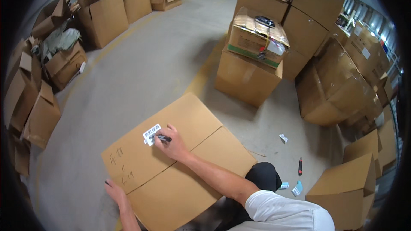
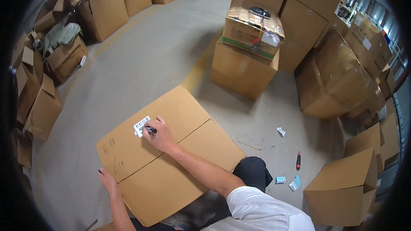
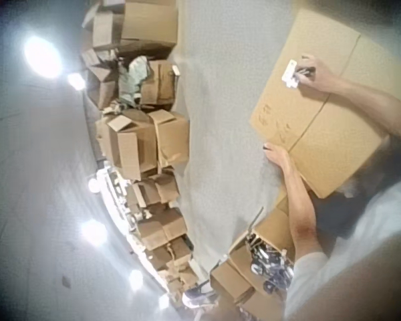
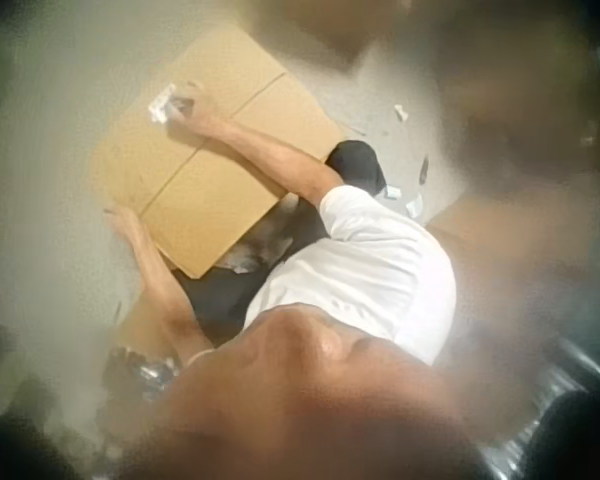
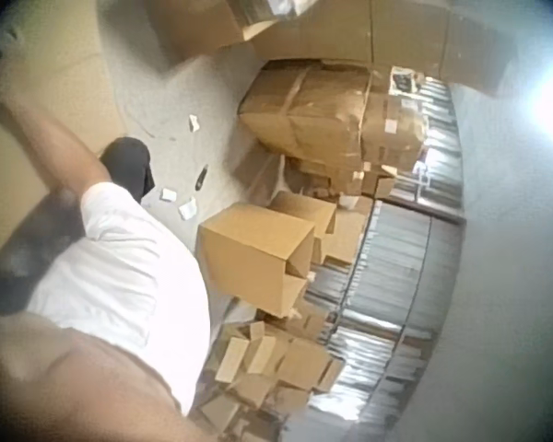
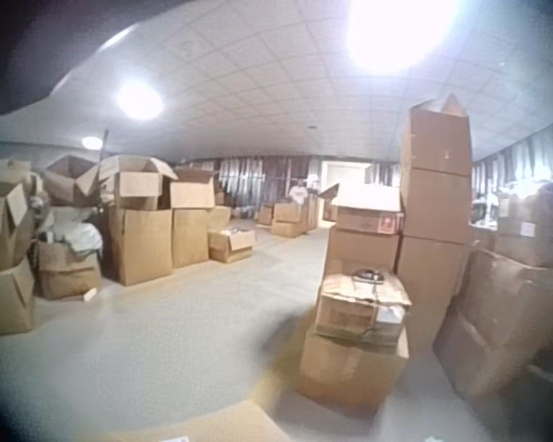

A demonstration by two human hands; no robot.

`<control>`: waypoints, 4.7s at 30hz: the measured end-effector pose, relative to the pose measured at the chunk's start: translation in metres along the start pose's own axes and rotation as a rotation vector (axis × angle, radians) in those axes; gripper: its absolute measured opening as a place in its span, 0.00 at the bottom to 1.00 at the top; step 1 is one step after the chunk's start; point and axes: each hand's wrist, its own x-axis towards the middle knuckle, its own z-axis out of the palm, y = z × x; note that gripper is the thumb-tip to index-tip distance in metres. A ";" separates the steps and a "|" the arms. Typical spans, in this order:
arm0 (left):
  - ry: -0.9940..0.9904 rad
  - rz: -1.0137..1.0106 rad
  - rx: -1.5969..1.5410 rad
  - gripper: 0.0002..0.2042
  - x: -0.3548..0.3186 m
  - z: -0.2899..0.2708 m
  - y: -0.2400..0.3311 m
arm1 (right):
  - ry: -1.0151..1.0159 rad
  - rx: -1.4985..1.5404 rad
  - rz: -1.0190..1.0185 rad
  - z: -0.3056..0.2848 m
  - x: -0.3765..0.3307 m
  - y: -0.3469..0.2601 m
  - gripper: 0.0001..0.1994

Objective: The person closes a cardboard box containing electronic components, then labels it with a marker and seals it with tape using a tape dispenser.

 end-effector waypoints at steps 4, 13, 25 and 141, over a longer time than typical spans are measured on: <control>0.011 -0.017 0.062 0.23 0.005 -0.012 -0.003 | 0.127 -0.052 0.017 0.006 -0.003 -0.011 0.04; 0.012 0.067 -0.027 0.27 0.007 0.008 0.016 | 0.192 -0.081 -0.036 -0.020 0.002 -0.011 0.04; 0.068 0.143 0.244 0.25 -0.043 0.008 0.086 | 0.196 0.100 0.065 -0.062 -0.006 -0.029 0.09; 0.128 0.027 0.527 0.27 -0.087 -0.019 0.110 | -0.388 0.454 0.666 -0.229 -0.250 -0.187 0.07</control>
